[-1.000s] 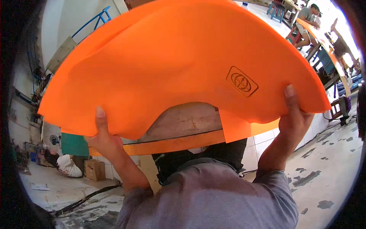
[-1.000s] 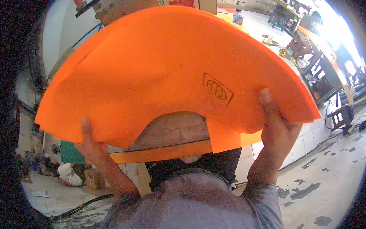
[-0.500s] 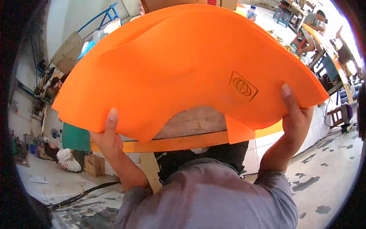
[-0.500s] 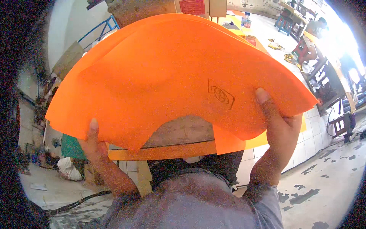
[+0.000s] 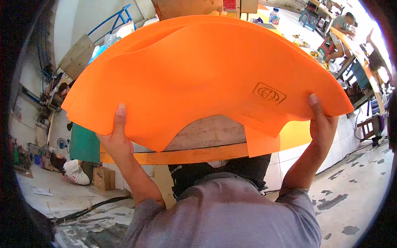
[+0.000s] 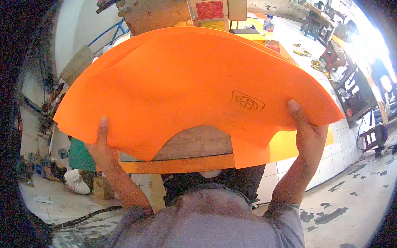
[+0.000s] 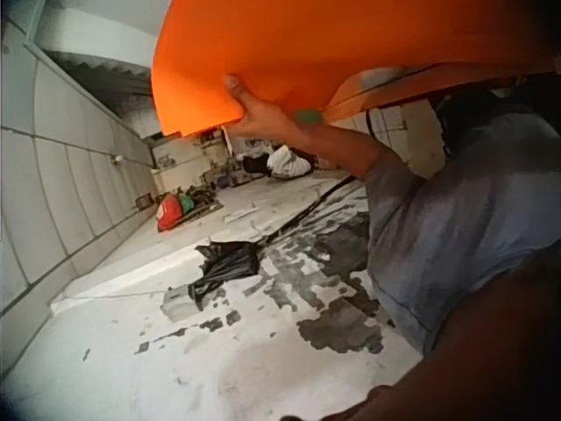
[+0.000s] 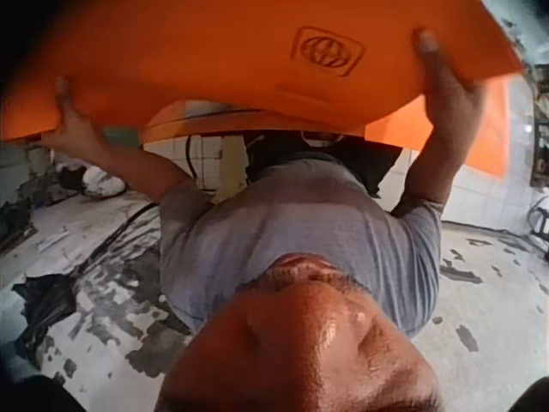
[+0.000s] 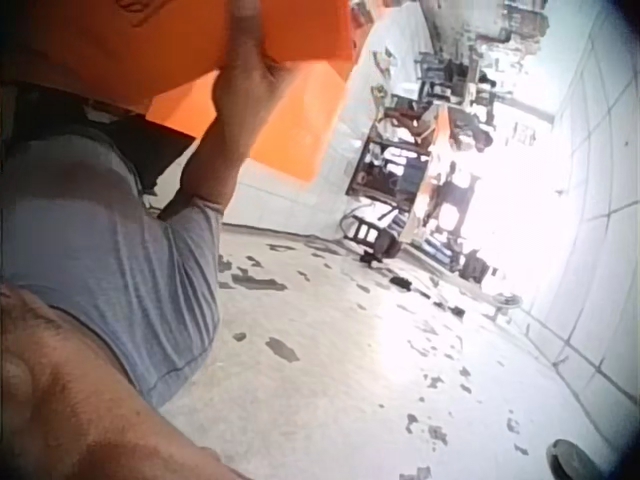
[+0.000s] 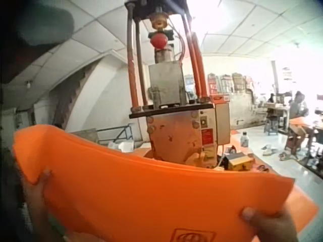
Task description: The person flips through a stack of stamped plastic folders, unfolds them, aligns the sheets, and presses down on the plastic pockets and edges by hand on a table.
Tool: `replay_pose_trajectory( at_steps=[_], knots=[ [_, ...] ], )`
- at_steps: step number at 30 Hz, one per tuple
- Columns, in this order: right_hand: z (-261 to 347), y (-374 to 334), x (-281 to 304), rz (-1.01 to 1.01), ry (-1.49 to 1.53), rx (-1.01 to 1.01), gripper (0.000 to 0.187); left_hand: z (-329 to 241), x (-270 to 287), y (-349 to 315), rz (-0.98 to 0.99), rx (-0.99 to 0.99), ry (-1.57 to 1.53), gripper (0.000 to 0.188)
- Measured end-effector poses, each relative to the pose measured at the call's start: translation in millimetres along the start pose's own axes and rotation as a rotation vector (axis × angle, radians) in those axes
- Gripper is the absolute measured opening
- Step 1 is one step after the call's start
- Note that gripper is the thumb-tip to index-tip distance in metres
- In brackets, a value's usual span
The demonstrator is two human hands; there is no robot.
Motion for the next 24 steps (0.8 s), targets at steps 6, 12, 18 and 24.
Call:
replay_pose_trajectory(
  at_steps=[6, 12, 18, 24],
  knots=[
    [6, -3, -3, -0.065, -0.149, 0.082, 0.045, 6, 7, 4, -0.040, -0.117, 0.052, 0.033],
    [28, 9, -21, 0.005, 0.067, 0.104, 0.046, -51, 30, 49, -0.105, -0.215, 0.153, 0.037],
    [46, -16, -82, 0.327, 0.341, -0.064, 0.040, -113, 77, 96, -0.177, -0.301, 0.566, 0.041],
    [44, -58, -162, 0.771, 0.399, -0.220, 0.031, -156, 130, 114, -0.136, -0.380, 0.996, 0.046]
  ],
)
Point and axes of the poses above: each hand's wrist, its own y-axis towards the middle knuckle, its own x-axis out of the back of the hand, z = x × y, the point moved 3 cm from there along y, towards the middle knuckle, and after that the axes turned 12 degrees about -y, right-handed, at the moved point
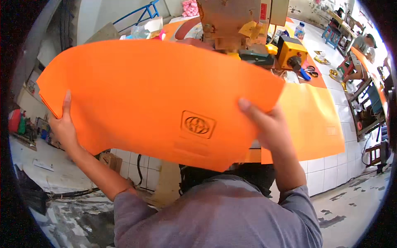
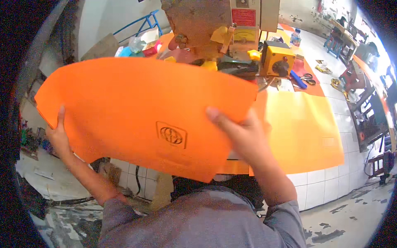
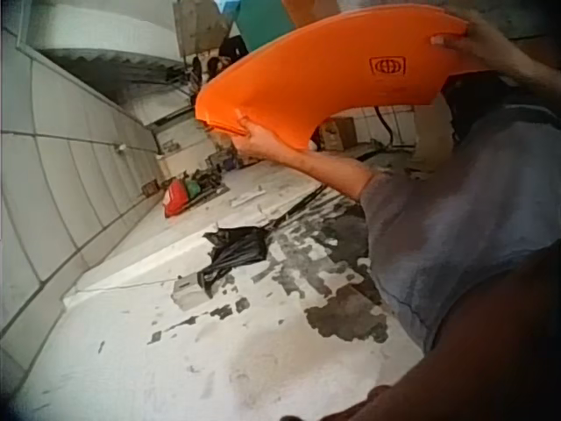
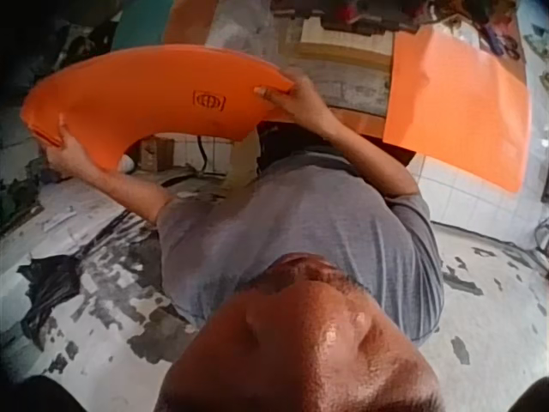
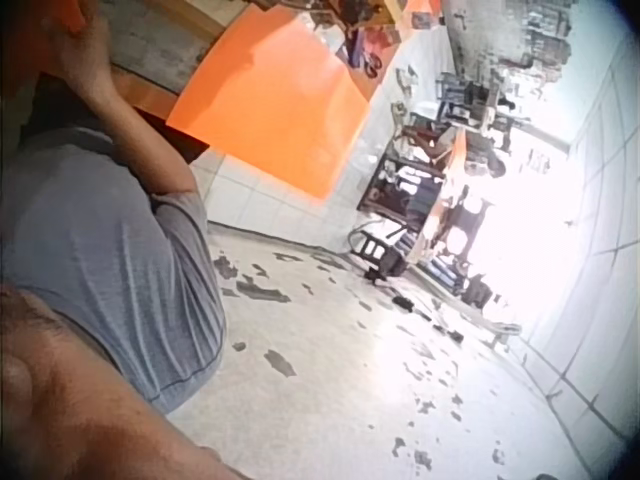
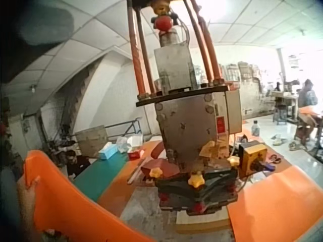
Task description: The person flips through a stack of stamped plastic folders, unfolds them, aligns the sheets, and presses down on the plastic pockets and edges by hand on a table.
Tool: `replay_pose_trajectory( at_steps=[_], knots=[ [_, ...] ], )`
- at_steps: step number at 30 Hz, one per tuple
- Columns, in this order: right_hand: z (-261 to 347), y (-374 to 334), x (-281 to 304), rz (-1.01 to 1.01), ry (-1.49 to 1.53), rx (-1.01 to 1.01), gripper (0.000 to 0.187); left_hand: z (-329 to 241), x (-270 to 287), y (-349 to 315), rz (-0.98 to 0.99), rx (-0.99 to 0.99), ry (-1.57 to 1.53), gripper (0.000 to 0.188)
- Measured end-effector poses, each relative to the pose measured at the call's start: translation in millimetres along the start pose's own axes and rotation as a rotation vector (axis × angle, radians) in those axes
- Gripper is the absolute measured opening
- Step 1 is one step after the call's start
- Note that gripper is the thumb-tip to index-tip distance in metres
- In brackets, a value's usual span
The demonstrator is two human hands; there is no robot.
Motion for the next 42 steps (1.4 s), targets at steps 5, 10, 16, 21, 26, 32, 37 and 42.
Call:
replay_pose_trajectory(
  at_steps=[5, 10, 16, 21, 26, 32, 37, 42],
  knots=[
    [-45, -7, -57, 0.174, 0.137, -0.084, 0.031, 30, 22, -2, -0.021, 0.053, 0.155, 0.050],
    [-85, -10, -91, 0.212, 0.007, 0.056, 0.034, 41, 30, -7, -0.027, 0.084, 0.220, 0.049],
    [-114, -16, -107, 0.262, -0.092, -0.034, 0.034, 55, 35, -2, 0.010, 0.026, 0.278, 0.047],
    [-137, -14, -110, 0.309, -0.174, -0.041, 0.036, 57, 32, 6, 0.058, 0.056, 0.347, 0.048],
    [-147, -15, -115, 0.314, -0.266, -0.053, 0.039, 73, 14, 22, 0.145, 0.009, 0.415, 0.056],
    [-179, -20, -110, 0.279, -0.253, -0.092, 0.059, 85, -16, 57, 0.270, 0.008, 0.519, 0.060],
    [-185, -23, -103, 0.278, -0.243, -0.021, 0.061, 128, -27, 122, 0.333, -0.034, 0.677, 0.056],
    [-186, -23, -100, 0.299, -0.260, 0.002, 0.057, 170, -72, 151, 0.458, -0.006, 0.761, 0.049]
  ],
)
Point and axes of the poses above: each hand's wrist, its own y-axis towards the middle knuckle, its own x-axis out of the back of the hand, z = x × y, the point moved 3 cm from there along y, towards the middle knuckle, and after that the axes turned 12 degrees about -y, right-handed, at the moved point
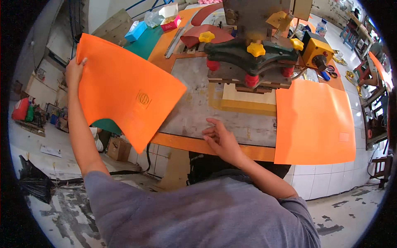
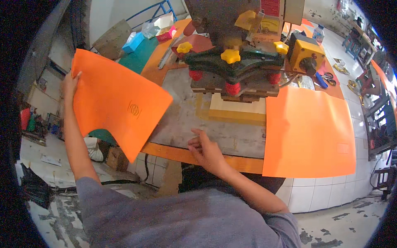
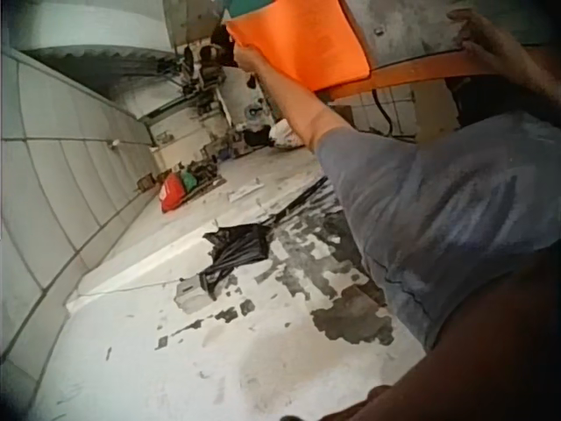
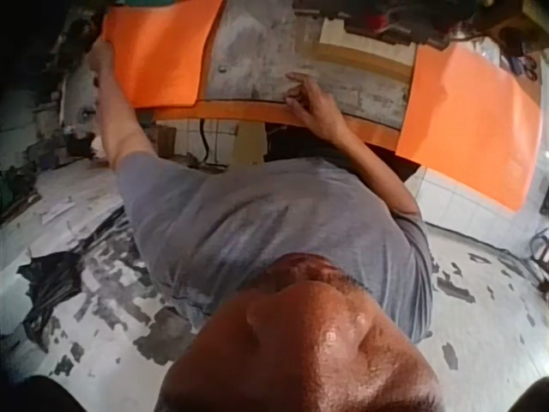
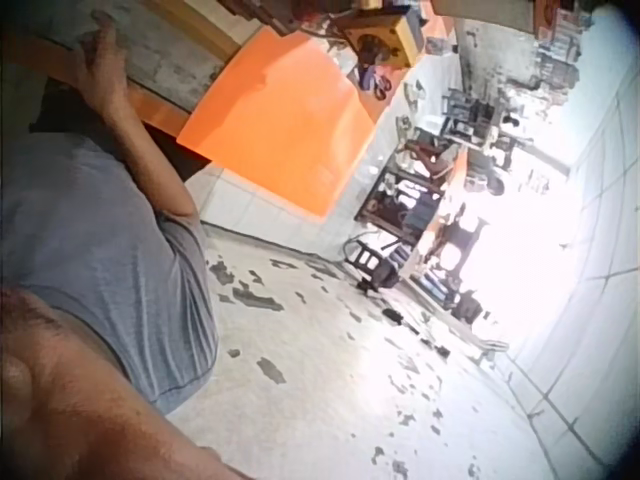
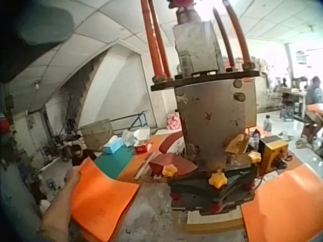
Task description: The person flips through a stack of stamped plastic folders, unfolds them, aligns the sheets, and presses down on the plastic pockets and edges by hand on a table.
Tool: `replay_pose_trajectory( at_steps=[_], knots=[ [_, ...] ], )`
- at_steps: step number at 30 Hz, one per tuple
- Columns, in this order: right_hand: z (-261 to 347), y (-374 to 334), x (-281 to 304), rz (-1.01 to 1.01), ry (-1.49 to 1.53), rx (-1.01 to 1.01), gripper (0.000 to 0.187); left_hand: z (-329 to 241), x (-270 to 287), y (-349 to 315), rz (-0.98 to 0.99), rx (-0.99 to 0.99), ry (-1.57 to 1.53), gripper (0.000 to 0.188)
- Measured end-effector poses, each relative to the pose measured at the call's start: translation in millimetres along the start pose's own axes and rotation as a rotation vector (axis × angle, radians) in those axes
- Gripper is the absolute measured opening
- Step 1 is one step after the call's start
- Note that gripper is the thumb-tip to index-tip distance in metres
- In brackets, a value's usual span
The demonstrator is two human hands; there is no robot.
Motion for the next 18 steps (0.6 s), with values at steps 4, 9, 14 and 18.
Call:
replay_pose_trajectory(
  at_steps=[4, 9, 14, 18],
  knots=[
    [6, -3, 1, 0.037, -0.046, -0.005, 0.052, 29, -37, 18, 0.048, 0.047, 0.009, 0.044],
    [3, -6, 1, 0.009, -0.047, 0.031, 0.051, 22, -98, 9, 0.202, 0.233, 0.047, 0.040],
    [7, -5, 0, 0.059, -0.037, -0.004, 0.050, 41, -142, -13, 0.180, 0.260, 0.001, 0.036],
    [7, -2, 2, 0.038, -0.048, 0.005, 0.051, 32, -177, -24, 0.205, 0.259, -0.050, 0.036]
  ],
)
Point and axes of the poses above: each hand's wrist, its own y-axis towards the middle knuckle, its own x-axis out of the back of the hand, z = x × y, the point moved 3 cm from there along y, towards the middle knuckle, and after that the axes turned 12 degrees about -y, right-handed, at the moved point
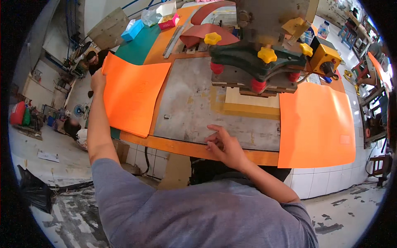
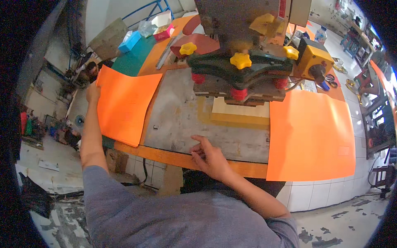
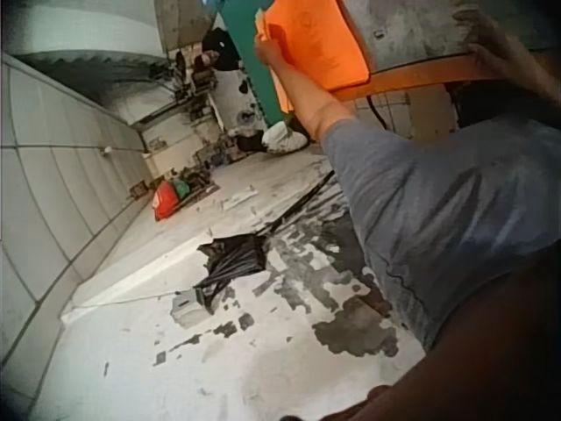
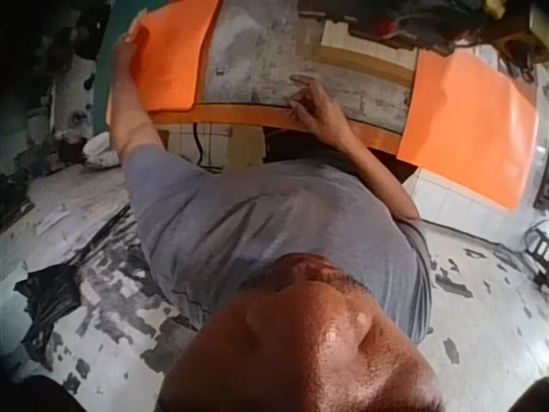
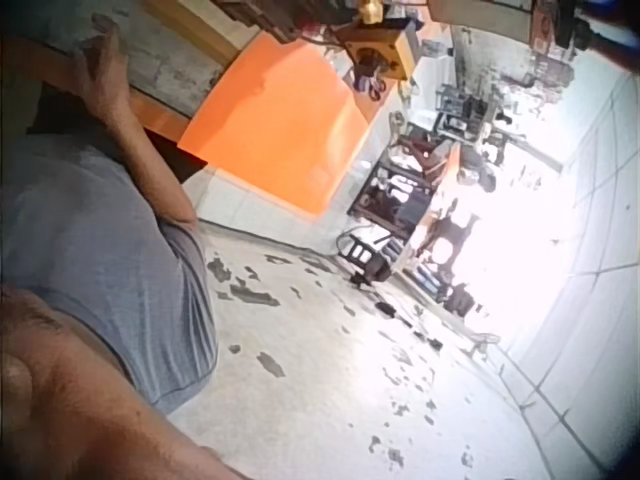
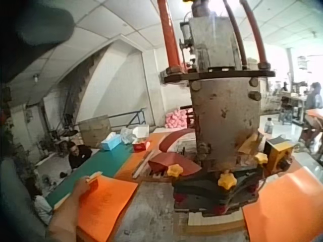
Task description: The person flips through a stack of stamped plastic folders, unfolds them, aligns the sheets, and presses down on the plastic pockets and edges by hand on a table.
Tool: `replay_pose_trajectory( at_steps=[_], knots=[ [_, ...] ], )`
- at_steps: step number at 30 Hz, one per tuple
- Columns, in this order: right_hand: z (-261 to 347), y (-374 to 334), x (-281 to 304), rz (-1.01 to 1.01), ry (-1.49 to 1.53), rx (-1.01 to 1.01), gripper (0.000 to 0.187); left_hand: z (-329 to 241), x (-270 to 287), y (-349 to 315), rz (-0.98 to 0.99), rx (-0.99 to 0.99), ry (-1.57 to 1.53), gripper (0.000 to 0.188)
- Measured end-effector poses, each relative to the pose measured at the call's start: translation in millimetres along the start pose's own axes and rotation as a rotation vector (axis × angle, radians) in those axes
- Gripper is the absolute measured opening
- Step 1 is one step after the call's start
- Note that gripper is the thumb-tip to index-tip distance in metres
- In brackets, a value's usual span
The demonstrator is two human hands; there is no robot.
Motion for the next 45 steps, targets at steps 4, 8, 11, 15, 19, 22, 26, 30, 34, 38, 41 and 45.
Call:
replay_pose_trajectory(
  at_steps=[4, 8, 11, 15, 19, 22, 26, 30, 34, 38, 41, 45],
  knots=[
    [0, 4, -3, 0.018, 0.012, 0.000, 0.050, 57, -37, 19, -0.122, -0.214, 0.116, 0.033],
    [-2, 4, -3, 0.014, 0.045, -0.011, 0.050, 75, -97, 24, -0.213, -0.282, 0.143, 0.031],
    [0, 3, -2, 0.017, 0.032, -0.019, 0.050, 79, -120, 19, -0.181, -0.214, 0.056, 0.034],
    [-2, 2, 1, 0.036, 0.016, -0.058, 0.049, 65, -148, 11, -0.099, -0.123, 0.027, 0.041],
    [7, 1, -2, 0.066, 0.048, -0.019, 0.049, 110, -94, 38, 0.054, -0.179, -0.094, 0.050],
    [2, 2, 0, 0.058, 0.022, -0.054, 0.050, 93, -93, 38, 0.050, -0.097, -0.145, 0.052],
    [2, 4, 1, 0.047, -0.005, -0.041, 0.050, 91, -81, 17, -0.190, 0.018, -0.093, 0.046],
    [4, 4, -1, 0.065, 0.011, -0.026, 0.049, 116, -76, 10, -0.007, 0.226, -0.151, 0.041],
    [1, 4, 0, 0.049, -0.007, -0.046, 0.048, 110, -100, 5, -0.034, 0.091, -0.103, 0.054],
    [4, 3, -1, 0.051, 0.014, -0.058, 0.046, 125, -108, 3, -0.107, 0.013, -0.115, 0.069],
    [3, 4, 0, 0.048, -0.014, -0.045, 0.046, 118, -126, 2, -0.116, 0.011, -0.206, 0.076],
    [7, 3, -1, 0.048, 0.018, -0.018, 0.047, 120, -129, -5, -0.091, 0.086, -0.328, 0.083]
  ],
)
Point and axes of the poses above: each hand's wrist, its own y-axis towards the middle knuckle, its own x-axis out of the back of the hand, z = x × y, the point moved 3 cm from there along y, towards the middle knuckle, and after that the axes turned 12 degrees about -y, right-handed, at the moved point
